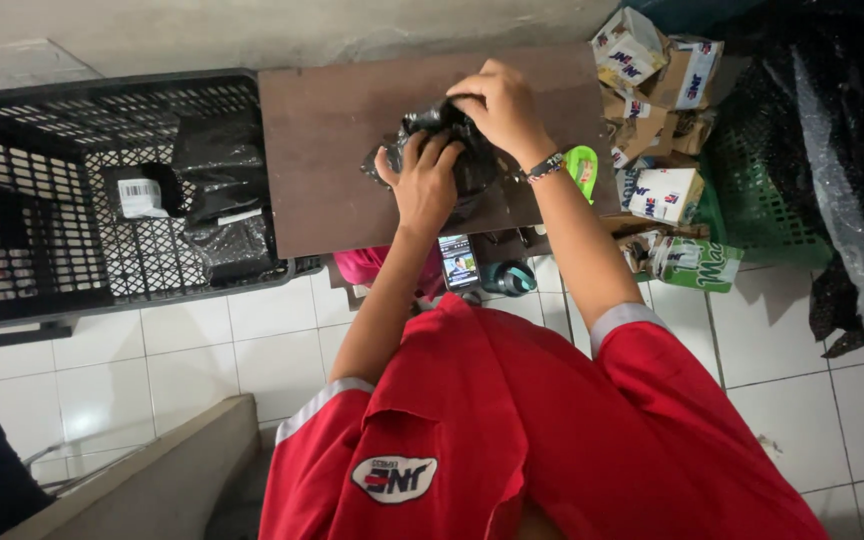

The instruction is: The person wraps small cardboard boxes in black bubble wrap on a wooden table. They fold the wrap around each box, secure it with tape from a green dispenser, and place the finished packages into a black plastic crate. The process is repeated for multiple boxes.

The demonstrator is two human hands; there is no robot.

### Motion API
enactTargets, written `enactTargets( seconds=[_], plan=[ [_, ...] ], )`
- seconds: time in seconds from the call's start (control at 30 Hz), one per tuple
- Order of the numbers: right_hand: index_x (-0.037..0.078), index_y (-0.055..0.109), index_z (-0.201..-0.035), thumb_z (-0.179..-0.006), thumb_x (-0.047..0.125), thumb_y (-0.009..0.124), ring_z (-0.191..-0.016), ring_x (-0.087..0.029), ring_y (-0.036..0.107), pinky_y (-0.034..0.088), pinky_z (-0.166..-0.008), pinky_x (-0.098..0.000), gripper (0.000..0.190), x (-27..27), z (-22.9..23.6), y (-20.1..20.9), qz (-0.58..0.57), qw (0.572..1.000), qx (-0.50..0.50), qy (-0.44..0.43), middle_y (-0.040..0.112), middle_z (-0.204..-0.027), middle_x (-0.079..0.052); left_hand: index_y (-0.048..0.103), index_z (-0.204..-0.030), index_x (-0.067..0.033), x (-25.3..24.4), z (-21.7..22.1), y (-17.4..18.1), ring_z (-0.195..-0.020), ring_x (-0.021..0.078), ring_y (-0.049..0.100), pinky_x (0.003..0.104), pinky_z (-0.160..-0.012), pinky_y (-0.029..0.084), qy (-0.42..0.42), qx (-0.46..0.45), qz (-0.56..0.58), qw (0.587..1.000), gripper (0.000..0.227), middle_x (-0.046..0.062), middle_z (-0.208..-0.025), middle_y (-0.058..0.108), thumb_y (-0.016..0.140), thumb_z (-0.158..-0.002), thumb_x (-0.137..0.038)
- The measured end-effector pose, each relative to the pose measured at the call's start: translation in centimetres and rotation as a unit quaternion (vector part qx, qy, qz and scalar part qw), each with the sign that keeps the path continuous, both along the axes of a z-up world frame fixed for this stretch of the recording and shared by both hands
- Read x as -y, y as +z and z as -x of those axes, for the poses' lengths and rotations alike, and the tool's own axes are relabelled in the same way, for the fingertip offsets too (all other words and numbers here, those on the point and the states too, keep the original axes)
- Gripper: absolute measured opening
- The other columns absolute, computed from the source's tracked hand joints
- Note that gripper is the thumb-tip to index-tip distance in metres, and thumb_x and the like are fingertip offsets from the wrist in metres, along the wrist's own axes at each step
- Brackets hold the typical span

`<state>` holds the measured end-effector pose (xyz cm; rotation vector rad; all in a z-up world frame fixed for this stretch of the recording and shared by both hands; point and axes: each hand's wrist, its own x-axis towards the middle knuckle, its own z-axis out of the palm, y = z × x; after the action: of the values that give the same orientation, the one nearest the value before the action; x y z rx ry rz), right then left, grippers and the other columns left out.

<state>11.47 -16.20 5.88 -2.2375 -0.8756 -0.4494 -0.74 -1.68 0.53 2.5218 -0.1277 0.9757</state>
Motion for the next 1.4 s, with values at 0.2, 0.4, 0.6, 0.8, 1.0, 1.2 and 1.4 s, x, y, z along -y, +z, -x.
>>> enactTargets(
  seconds=[0.2, 0.4, 0.6, 0.8, 1.0, 1.2, 1.4],
  plan=[
    [0.013, 0.081, -0.099, -0.088, 0.008, 0.08, -0.076, -0.026, 0.062, 0.049, -0.068, -0.04, 0.012, -0.2, 5.7, 0.1, 0.004, 0.998, 0.052, 0.036, 0.06, -0.085, -0.007, 0.066, -0.123, -0.0142, -1.0, -0.6, -2.8, -0.129, 0.0362, 0.052, 0.075, -0.109, 0.012, -0.025, -0.072, 0.023, 0.997, 0.032, 0.005, -0.121, 0.068, 0.061, -0.091, -0.011],
    [0.011, 0.08, -0.097, -0.083, 0.001, 0.077, -0.08, -0.025, 0.061, 0.049, -0.07, -0.0407, 0.018, -0.2, 10.3, -1.0, 0.009, 0.988, 0.152, 0.005, 0.058, -0.084, -0.004, 0.053, -0.127, -0.0088, 0.8, -1.2, -6.5, -0.136, 0.0455, 0.04, 0.054, -0.118, 0.024, -0.011, 0.052, 0.293, 0.955, 0.042, 0.026, -0.142, 0.045, 0.066, -0.088, -0.013],
    [0.009, 0.078, -0.101, -0.084, 0.0, 0.075, -0.083, -0.025, 0.062, 0.05, -0.072, -0.0407, 0.02, -0.2, 11.2, -2.0, 0.015, 0.99, 0.137, 0.0, 0.059, -0.088, -0.004, 0.068, -0.125, -0.0297, -0.8, -1.1, -4.9, -0.158, 0.0473, 0.023, 0.056, -0.13, 0.015, -0.064, -0.025, 0.201, 0.977, 0.045, 0.019, -0.166, 0.034, 0.07, -0.084, -0.011],
    [0.002, 0.075, -0.116, -0.082, 0.005, 0.073, -0.098, -0.03, 0.061, 0.05, -0.085, -0.0464, 0.034, 0.0, 12.4, -0.8, 0.06, 0.992, 0.112, 0.011, 0.059, -0.102, -0.01, 0.065, -0.131, -0.0247, -6.5, 0.4, 1.0, -0.147, 0.0542, 0.017, 0.068, -0.112, 0.019, -0.237, -0.199, 0.12, 0.943, 0.077, 0.028, -0.161, 0.021, 0.09, -0.057, -0.026],
    [0.002, 0.074, -0.119, -0.082, 0.013, 0.076, -0.113, -0.034, 0.06, 0.05, -0.097, -0.0498, 0.038, 0.7, 12.7, -1.0, 0.058, 0.993, 0.1, 0.0, 0.061, -0.117, -0.014, 0.06, -0.139, -0.0189, -6.4, 0.5, 0.8, -0.148, 0.051, 0.032, 0.06, -0.121, 0.034, -0.27, -0.135, 0.126, 0.945, 0.087, 0.025, -0.161, 0.028, 0.097, -0.06, -0.026],
    [0.006, 0.078, -0.108, -0.089, 0.007, 0.07, -0.101, -0.028, 0.066, 0.055, -0.087, -0.0387, 0.021, 4.8, 12.1, -2.3, -0.038, 0.998, -0.02, -0.048, 0.066, -0.112, -0.012, 0.062, -0.132, -0.0177, -1.5, -0.3, -2.6, -0.146, 0.0522, 0.031, 0.061, -0.121, 0.031, -0.273, -0.081, 0.176, 0.942, 0.083, 0.024, -0.159, 0.029, 0.099, -0.058, -0.024],
    [0.006, 0.077, -0.113, -0.098, 0.006, 0.066, -0.081, -0.012, 0.064, 0.051, -0.073, -0.026, 0.019, 13.9, 10.7, -10.0, -0.285, 0.901, -0.162, -0.285, 0.073, -0.102, -0.006, 0.061, -0.132, -0.0209, 2.0, -0.4, -3.4, -0.15, 0.0542, 0.024, 0.061, -0.122, 0.029, -0.294, -0.121, 0.186, 0.93, 0.081, 0.022, -0.163, 0.025, 0.098, -0.06, -0.02]
  ],
)
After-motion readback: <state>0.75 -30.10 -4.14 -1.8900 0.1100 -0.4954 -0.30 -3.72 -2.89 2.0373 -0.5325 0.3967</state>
